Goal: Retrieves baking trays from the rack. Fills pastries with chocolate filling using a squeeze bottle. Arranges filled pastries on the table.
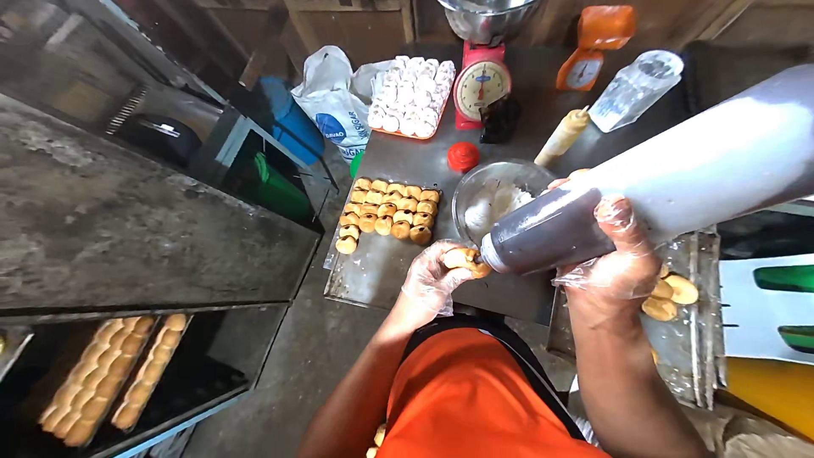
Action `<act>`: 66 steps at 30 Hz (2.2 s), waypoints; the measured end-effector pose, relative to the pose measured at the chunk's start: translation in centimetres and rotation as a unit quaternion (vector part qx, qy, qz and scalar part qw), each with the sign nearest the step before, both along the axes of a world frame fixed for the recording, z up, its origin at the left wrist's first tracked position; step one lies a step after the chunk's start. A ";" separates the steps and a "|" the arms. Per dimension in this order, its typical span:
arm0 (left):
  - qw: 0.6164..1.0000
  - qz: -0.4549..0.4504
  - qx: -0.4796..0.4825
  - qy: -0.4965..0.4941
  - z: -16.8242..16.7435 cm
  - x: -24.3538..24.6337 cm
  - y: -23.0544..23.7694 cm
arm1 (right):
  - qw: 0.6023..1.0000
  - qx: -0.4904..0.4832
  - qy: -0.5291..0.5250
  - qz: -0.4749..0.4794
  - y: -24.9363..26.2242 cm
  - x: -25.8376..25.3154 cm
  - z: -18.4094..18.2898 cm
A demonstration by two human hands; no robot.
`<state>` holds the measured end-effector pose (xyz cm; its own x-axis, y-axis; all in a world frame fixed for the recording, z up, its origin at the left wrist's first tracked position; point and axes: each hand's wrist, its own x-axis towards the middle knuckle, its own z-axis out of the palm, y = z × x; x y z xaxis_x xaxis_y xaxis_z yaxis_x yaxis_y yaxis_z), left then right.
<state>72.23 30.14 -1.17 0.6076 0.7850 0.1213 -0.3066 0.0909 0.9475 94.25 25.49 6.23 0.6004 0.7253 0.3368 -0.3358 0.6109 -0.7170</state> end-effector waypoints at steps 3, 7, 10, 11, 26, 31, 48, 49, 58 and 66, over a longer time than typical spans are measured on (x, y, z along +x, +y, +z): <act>1.000 0.001 0.003 -0.003 -0.2 0.0 -0.1 | 1.000 0.005 -0.012 -0.011 -0.1 -0.1 0.1; 1.000 0.003 0.010 -0.007 -0.1 0.0 0.0 | 1.000 0.010 -0.009 -0.026 0.0 -0.3 0.1; 1.000 0.003 0.012 -0.009 -0.2 -0.1 0.0 | 0.999 0.016 -0.017 -0.034 0.0 -0.3 0.2; 1.000 0.003 0.013 -0.009 -0.3 -0.1 0.1 | 0.999 0.018 -0.019 -0.036 0.0 -0.4 0.2; 1.000 0.021 0.016 0.016 -0.9 -0.4 0.3 | 0.999 0.019 -0.024 -0.019 0.0 0.0 0.4; 1.000 0.015 -0.013 -0.017 -1.6 -0.7 0.5 | 0.999 -0.019 0.026 -0.027 0.0 0.0 0.2; 0.901 0.187 0.034 0.390 -12.1 -9.7 7.2 | 0.964 -0.202 0.162 -0.065 -0.3 0.0 -4.7; 0.879 0.203 0.047 0.428 -14.1 -11.2 8.6 | 0.963 -0.204 0.159 -0.069 -0.6 0.1 -4.9; 0.756 0.211 0.063 0.617 -21.2 -16.3 19.0 | 0.969 -0.182 0.105 -0.129 -3.9 2.4 -6.4; 0.645 0.160 0.143 0.733 -21.7 -15.2 19.9 | 0.968 -0.155 0.113 -0.162 -9.1 6.2 -7.6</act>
